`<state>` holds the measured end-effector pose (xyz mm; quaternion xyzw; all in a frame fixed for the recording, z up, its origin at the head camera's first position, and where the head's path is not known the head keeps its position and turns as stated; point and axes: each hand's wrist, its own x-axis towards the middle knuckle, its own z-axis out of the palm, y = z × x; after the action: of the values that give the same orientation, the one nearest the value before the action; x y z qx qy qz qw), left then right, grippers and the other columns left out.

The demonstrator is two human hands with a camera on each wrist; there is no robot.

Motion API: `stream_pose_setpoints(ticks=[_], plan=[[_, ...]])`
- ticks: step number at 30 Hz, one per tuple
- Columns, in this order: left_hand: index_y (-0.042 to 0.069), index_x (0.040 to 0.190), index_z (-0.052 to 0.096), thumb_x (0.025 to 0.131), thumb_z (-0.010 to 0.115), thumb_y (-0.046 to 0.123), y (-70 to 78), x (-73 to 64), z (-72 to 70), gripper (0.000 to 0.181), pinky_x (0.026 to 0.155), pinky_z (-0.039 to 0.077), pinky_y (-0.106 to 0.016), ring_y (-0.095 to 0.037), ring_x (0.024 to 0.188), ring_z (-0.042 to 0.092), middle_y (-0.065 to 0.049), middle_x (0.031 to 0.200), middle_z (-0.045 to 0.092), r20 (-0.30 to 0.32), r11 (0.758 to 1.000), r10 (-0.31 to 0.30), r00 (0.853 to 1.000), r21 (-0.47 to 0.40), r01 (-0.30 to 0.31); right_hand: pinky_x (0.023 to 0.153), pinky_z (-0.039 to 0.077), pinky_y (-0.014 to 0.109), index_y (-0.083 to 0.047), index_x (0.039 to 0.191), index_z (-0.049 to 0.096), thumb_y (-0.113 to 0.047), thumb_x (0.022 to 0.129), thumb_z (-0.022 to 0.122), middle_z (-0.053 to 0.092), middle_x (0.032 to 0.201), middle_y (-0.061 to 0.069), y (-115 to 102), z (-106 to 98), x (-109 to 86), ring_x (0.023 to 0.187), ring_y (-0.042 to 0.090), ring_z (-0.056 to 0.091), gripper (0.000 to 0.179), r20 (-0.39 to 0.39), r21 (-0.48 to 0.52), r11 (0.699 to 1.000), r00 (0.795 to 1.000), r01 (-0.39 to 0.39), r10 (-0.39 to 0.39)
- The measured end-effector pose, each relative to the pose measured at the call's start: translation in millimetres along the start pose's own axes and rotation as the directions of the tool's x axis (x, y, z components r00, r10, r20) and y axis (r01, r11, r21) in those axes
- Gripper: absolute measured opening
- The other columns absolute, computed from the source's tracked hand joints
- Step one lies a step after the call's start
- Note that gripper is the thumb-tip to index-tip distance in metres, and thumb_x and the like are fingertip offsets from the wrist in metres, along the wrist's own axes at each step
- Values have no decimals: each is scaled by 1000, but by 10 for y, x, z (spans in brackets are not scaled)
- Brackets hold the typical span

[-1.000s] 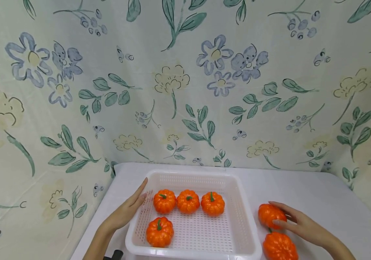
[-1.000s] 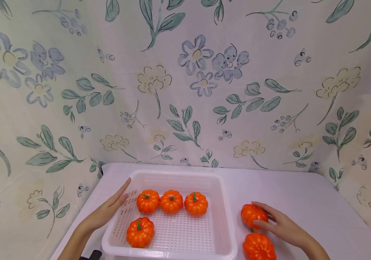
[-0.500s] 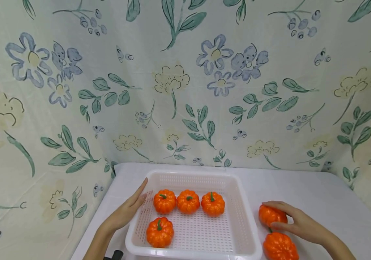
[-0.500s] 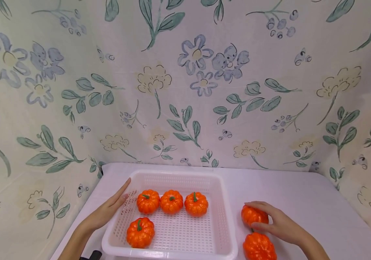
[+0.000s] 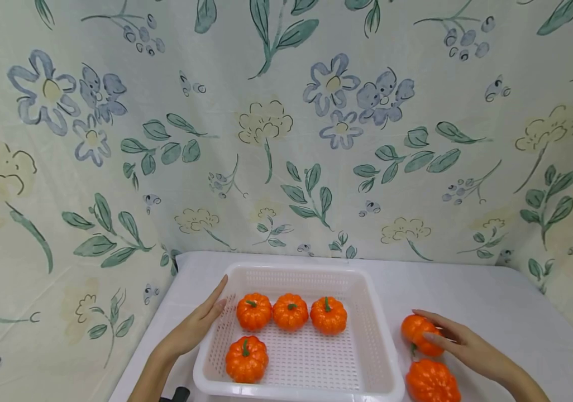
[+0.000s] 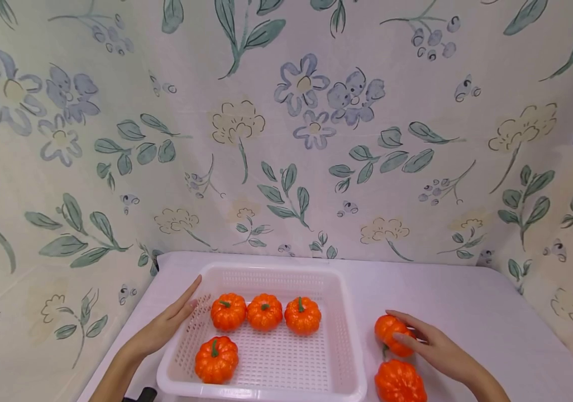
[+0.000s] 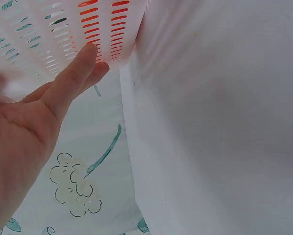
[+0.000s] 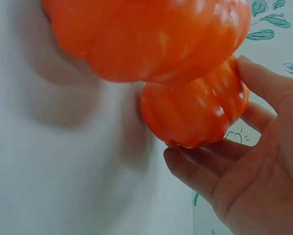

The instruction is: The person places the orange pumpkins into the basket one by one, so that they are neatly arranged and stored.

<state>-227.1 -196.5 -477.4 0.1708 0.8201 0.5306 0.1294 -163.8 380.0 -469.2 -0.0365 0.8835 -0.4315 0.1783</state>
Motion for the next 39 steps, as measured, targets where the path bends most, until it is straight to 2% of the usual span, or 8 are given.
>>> stream_pose_setpoints(ticks=[3, 7, 10, 18, 25, 28, 34, 39], plan=[[30, 168, 7, 114, 33, 39, 3, -3, -3, 60, 124, 25, -60, -36, 160, 17, -6, 176, 10, -1, 1000, 1, 1000, 2, -1, 100, 55, 63, -4, 160, 35, -35, 108, 54, 36, 162, 30, 9, -13, -5, 138, 50, 48, 64, -26, -25, 1000, 1000, 8, -9], [30, 168, 7, 114, 33, 41, 2, -6, -12, 61, 125, 20, -60, -34, 161, 14, -6, 176, 8, -2, 1000, 3, 1000, 4, -3, 101, 52, 68, -7, 159, 38, -35, 110, 49, 40, 163, 23, -5, -49, -27, 136, 3, 53, 57, -35, -56, 995, 996, 78, -80], [30, 168, 7, 114, 33, 40, 4, -8, -14, 61, 126, 19, -60, -34, 161, 13, -5, 176, 8, -3, 1000, 4, 1000, 5, -4, 102, 57, 54, -12, 156, 45, -33, 111, 46, 48, 160, 15, -21, -71, -51, 118, -29, 40, 49, -22, -98, 983, 987, 155, -158], [29, 168, 8, 114, 32, 41, 10, -6, -17, 61, 124, 26, -59, -36, 160, 19, -7, 175, 11, -14, 1000, 16, 1000, 24, -16, 92, 57, 66, -12, 150, 52, -29, 97, 72, 51, 152, 26, -47, -46, -63, 113, -29, 38, 59, -65, -193, 956, 970, 219, -236], [29, 168, 8, 113, 32, 41, 4, 1, -29, 61, 123, 28, -59, -37, 159, 20, -8, 175, 11, -15, 999, 25, 1000, 28, -24, 91, 62, 52, -10, 151, 50, -31, 94, 76, 54, 151, 24, -46, -38, -43, 110, -27, 43, 67, -81, -225, 954, 972, 200, -222], [30, 168, 8, 113, 33, 41, 5, 7, -23, 61, 124, 25, -60, -36, 160, 19, -7, 175, 10, -15, 1000, 20, 1000, 20, -19, 93, 61, 52, -7, 153, 47, -32, 96, 73, 52, 152, 25, -33, -41, -45, 115, -15, 54, 67, -83, -214, 963, 979, 165, -186], [30, 168, 9, 113, 33, 41, 4, 3, 1, 61, 124, 24, -60, -35, 160, 17, -6, 175, 11, -4, 1000, 1, 1000, 11, -1, 99, 53, 67, -5, 156, 40, -35, 100, 67, 44, 156, 30, 4, -42, -90, 134, 53, 48, 69, -148, -245, 966, 982, 78, -117], [31, 168, 9, 113, 34, 42, 3, -7, 7, 61, 125, 22, -59, -34, 160, 17, -5, 175, 12, -14, 1000, -3, 1000, 10, 3, 99, 55, 63, -3, 158, 38, -36, 102, 64, 41, 160, 30, 72, -58, -87, 135, 55, 46, 69, -161, -259, 964, 981, 66, -110]])
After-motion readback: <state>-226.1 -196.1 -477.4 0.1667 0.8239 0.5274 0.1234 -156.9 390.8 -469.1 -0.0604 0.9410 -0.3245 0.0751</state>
